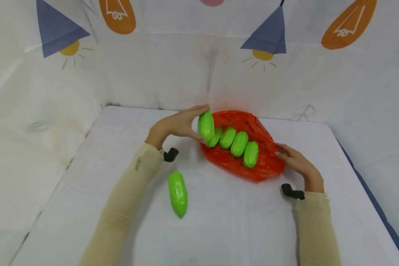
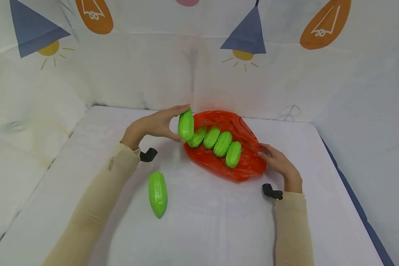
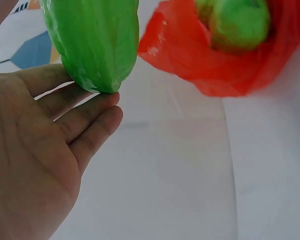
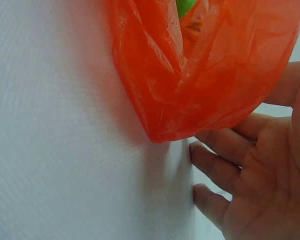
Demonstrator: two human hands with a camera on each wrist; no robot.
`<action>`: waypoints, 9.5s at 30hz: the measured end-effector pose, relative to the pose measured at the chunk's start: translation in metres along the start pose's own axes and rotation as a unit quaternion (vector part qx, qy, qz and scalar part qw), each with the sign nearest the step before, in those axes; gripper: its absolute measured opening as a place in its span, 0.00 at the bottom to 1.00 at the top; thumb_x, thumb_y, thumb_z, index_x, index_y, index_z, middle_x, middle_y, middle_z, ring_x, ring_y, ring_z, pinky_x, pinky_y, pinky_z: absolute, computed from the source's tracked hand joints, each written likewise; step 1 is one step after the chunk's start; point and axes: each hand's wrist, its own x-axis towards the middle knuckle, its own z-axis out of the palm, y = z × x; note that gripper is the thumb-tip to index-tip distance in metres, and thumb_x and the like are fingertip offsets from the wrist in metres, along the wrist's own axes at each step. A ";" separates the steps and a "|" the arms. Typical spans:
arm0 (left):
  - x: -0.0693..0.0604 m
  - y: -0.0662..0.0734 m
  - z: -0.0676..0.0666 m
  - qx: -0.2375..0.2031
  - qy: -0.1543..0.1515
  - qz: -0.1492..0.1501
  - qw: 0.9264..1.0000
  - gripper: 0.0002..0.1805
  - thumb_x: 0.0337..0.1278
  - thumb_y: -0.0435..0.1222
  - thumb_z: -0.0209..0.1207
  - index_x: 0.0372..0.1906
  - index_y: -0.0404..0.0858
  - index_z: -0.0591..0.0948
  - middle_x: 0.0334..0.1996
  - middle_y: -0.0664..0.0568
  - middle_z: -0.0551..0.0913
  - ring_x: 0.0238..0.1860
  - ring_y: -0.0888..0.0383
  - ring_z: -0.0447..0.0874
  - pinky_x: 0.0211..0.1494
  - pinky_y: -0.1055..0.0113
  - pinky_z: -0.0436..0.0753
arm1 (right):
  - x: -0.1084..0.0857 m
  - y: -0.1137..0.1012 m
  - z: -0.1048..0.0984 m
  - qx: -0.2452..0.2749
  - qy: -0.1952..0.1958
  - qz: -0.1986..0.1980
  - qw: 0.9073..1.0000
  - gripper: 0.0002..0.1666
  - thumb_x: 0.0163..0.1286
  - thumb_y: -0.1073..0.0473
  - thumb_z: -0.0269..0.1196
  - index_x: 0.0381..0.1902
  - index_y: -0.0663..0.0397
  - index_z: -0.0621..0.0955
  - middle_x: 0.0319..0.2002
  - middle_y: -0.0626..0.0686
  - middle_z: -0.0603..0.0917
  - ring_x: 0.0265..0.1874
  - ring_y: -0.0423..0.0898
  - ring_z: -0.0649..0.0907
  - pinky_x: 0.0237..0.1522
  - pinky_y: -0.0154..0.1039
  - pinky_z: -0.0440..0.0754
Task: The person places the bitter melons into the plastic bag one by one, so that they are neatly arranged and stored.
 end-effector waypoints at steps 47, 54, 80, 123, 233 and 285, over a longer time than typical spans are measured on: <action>0.089 0.023 0.073 -0.017 -0.139 -0.015 0.990 0.60 0.50 0.52 0.70 0.79 0.56 0.40 0.80 0.60 0.34 0.80 0.57 0.32 0.80 0.51 0.49 | -0.001 0.001 -0.001 0.003 -0.007 0.012 1.000 0.37 0.78 0.45 0.48 0.74 0.61 0.59 0.70 0.72 0.62 0.70 0.69 0.60 0.68 0.71 0.55; 0.088 0.025 0.071 -0.015 -0.120 -0.011 0.993 0.59 0.52 0.51 0.69 0.80 0.51 0.40 0.80 0.56 0.36 0.80 0.56 0.34 0.80 0.53 0.49 | -0.001 0.002 0.001 0.003 -0.008 0.014 1.000 0.37 0.78 0.45 0.48 0.74 0.61 0.58 0.70 0.72 0.62 0.70 0.69 0.60 0.68 0.71 0.56; 0.086 0.024 0.077 0.005 -0.117 -0.010 0.993 0.64 0.51 0.54 0.69 0.79 0.46 0.35 0.80 0.56 0.32 0.80 0.55 0.32 0.80 0.53 0.48 | -0.002 0.000 -0.001 0.002 -0.011 0.020 1.000 0.37 0.78 0.44 0.48 0.75 0.59 0.58 0.71 0.71 0.61 0.70 0.69 0.60 0.67 0.72 0.56; -0.059 0.011 0.074 -0.027 0.019 0.031 0.999 0.66 0.42 0.65 0.68 0.79 0.52 0.39 0.79 0.62 0.41 0.79 0.55 0.41 0.79 0.45 0.47 | -0.005 -0.001 -0.002 0.000 -0.006 -0.019 1.000 0.36 0.78 0.47 0.48 0.73 0.66 0.59 0.69 0.74 0.63 0.68 0.70 0.63 0.67 0.70 0.58; -0.006 0.049 0.063 0.016 0.004 0.123 0.992 0.67 0.39 0.57 0.75 0.78 0.37 0.47 0.78 0.47 0.50 0.77 0.54 0.49 0.77 0.56 0.60 | -0.003 -0.001 -0.004 0.005 -0.018 0.017 1.000 0.37 0.78 0.45 0.47 0.75 0.62 0.57 0.70 0.72 0.61 0.69 0.70 0.60 0.66 0.72 0.57; 0.123 0.080 0.107 0.219 -0.124 -0.016 0.968 0.69 0.47 0.75 0.53 0.77 0.41 0.28 0.79 0.52 0.28 0.80 0.56 0.26 0.80 0.54 0.30 | 0.001 -0.002 -0.002 0.007 -0.018 0.032 0.999 0.39 0.78 0.42 0.47 0.75 0.61 0.57 0.71 0.72 0.61 0.70 0.69 0.59 0.67 0.71 0.57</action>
